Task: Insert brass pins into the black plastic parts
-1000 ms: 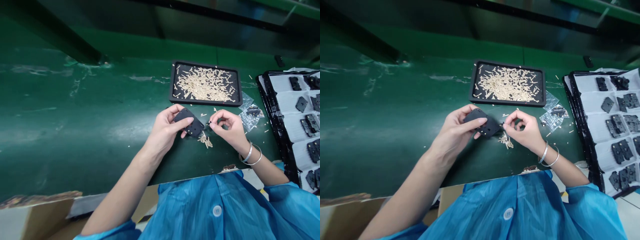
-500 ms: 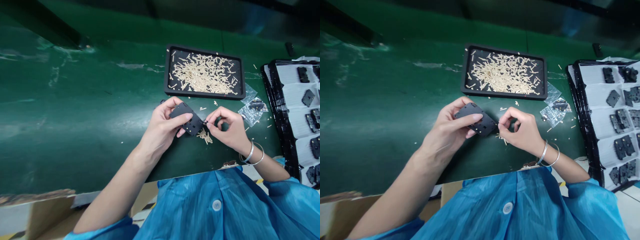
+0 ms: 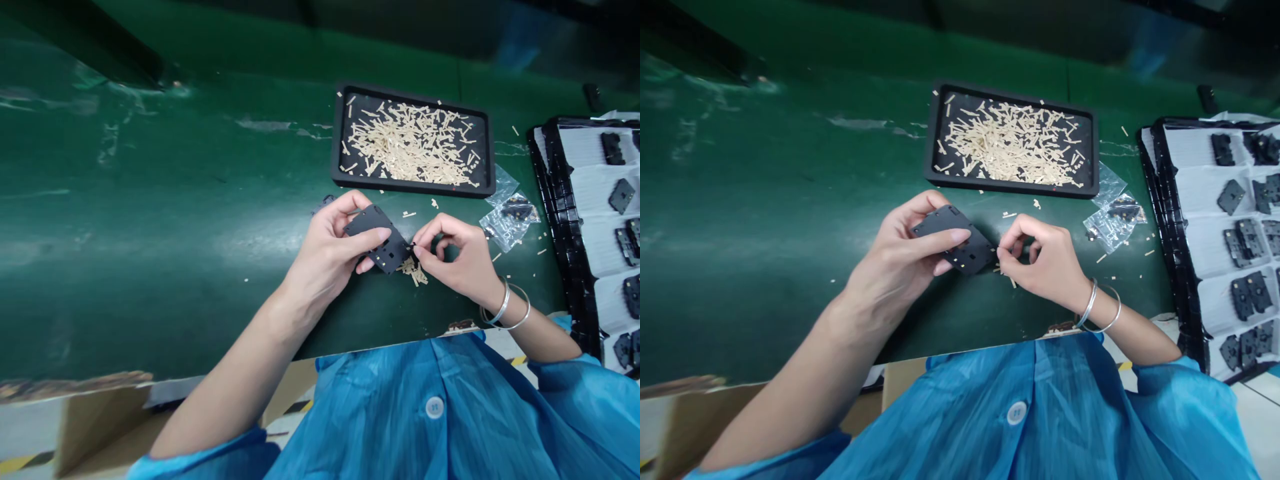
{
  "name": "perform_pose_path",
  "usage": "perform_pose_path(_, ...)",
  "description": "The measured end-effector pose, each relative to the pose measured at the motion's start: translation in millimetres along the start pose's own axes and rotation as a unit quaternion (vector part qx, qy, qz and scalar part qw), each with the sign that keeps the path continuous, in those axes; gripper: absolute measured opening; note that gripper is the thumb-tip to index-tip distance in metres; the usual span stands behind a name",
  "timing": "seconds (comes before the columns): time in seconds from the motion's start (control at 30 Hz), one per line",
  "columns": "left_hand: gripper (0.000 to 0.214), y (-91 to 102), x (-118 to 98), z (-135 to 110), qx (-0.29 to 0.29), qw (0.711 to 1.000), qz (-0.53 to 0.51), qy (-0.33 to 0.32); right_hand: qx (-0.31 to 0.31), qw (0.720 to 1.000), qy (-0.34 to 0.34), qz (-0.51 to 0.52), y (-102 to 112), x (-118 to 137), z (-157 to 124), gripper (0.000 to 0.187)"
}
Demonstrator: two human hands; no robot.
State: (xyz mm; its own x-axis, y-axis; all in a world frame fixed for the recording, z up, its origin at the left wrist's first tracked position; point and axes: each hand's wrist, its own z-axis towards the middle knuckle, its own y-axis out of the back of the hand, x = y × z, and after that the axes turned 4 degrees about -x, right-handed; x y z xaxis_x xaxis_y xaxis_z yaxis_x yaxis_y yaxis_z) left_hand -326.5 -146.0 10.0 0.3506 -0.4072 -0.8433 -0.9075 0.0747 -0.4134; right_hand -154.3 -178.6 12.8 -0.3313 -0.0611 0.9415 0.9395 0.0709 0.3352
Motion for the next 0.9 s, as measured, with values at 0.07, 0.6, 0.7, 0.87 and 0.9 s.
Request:
perform_pose_path(0.07, 0.032, -0.3, 0.1, -0.1, 0.001, 1.0, 0.0, 0.0, 0.003, 1.0, -0.001, 0.001, 0.2, 0.3, -0.3, 0.011)
perform_pose_path(0.6, 0.028, -0.1, 1.1, 0.4, 0.002, 1.0, 0.007, 0.001, 0.015, 0.999, -0.042, 0.031, 1.1, -0.3, 1.8, 0.01)
perform_pose_path(0.7, 0.028, 1.0, 2.2, 0.7, 0.006, 1.0, 0.009, 0.004, 0.015, 1.0, -0.017, 0.01, -0.2, -0.4, 0.6, 0.01)
perform_pose_path(0.87, 0.029, 2.7, 2.2, 1.3, 0.017, 1.0, 0.011, 0.002, 0.01, 0.999, 0.024, -0.039, -1.1, -1.1, -1.0, 0.01)
perform_pose_path(0.9, 0.03, 2.9, 2.3, 1.4, 0.018, 1.0, 0.011, 0.002, 0.007, 0.998, 0.03, -0.048, -1.0, -1.0, -1.2, 0.011)
